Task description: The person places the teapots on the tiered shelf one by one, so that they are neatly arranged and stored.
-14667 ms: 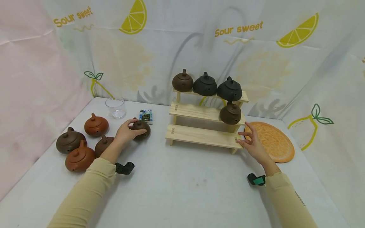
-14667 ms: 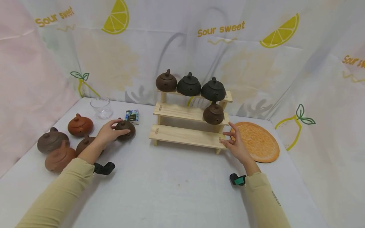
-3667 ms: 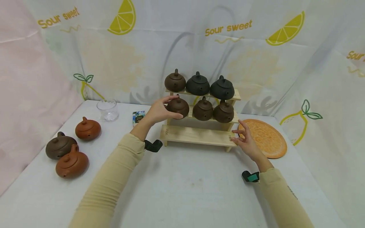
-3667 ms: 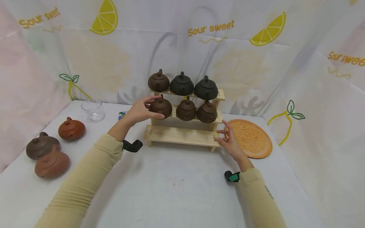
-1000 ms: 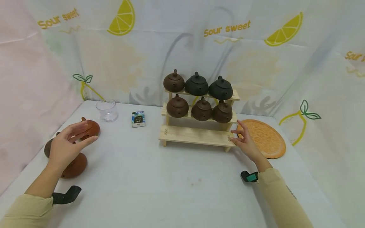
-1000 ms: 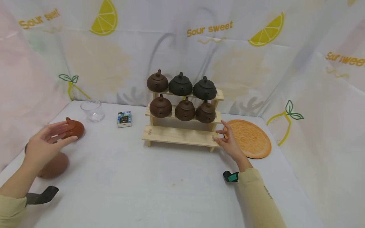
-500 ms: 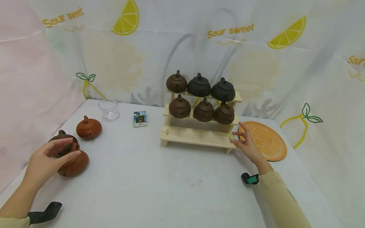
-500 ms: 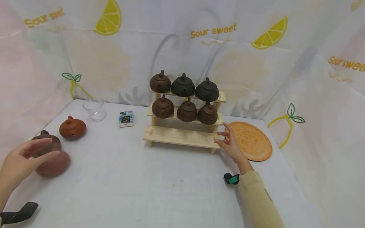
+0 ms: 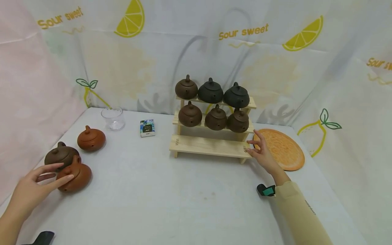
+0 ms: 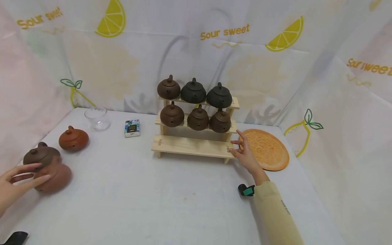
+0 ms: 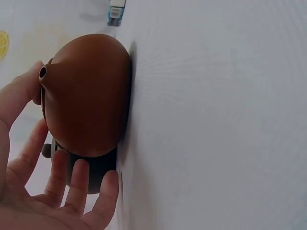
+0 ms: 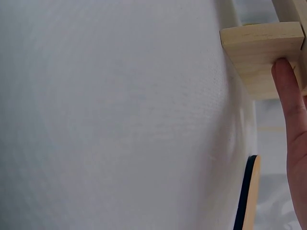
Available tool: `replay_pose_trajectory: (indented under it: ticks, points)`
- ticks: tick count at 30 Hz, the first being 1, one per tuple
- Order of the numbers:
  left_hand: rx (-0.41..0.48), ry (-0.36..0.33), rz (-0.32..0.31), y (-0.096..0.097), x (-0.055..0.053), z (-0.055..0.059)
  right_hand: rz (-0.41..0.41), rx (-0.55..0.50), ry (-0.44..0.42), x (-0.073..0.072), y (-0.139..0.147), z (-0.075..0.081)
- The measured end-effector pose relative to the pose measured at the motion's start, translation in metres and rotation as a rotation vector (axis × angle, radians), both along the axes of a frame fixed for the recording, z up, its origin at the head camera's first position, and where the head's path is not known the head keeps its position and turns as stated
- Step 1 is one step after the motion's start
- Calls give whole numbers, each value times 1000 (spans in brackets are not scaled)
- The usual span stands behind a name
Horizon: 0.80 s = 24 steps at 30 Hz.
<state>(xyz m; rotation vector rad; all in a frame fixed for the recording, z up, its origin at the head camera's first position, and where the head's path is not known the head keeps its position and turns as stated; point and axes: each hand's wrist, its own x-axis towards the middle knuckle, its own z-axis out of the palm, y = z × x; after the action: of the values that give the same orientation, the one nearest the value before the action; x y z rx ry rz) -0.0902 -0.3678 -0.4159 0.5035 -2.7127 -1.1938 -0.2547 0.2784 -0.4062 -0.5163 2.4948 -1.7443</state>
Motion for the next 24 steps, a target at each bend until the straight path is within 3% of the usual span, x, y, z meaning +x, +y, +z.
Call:
replay_pose_trajectory:
  ticks: [6,11,15,19,24]
  points:
    - [84,-128,-61,-5,1,-5,-11,8,4,0,0,0]
    - [97,-136,-157,-6,0,-8,-4,4,17,0,-2,1]
    - [75,-152,-197,-4,-2,-7,-11,10,12,0,-2,1]
    - [62,-191,-186,-1,-4,-4,-13,11,1,1,-1,2]
    - [45,-204,-95,4,-7,0,0,7,-1,0,-2,2]
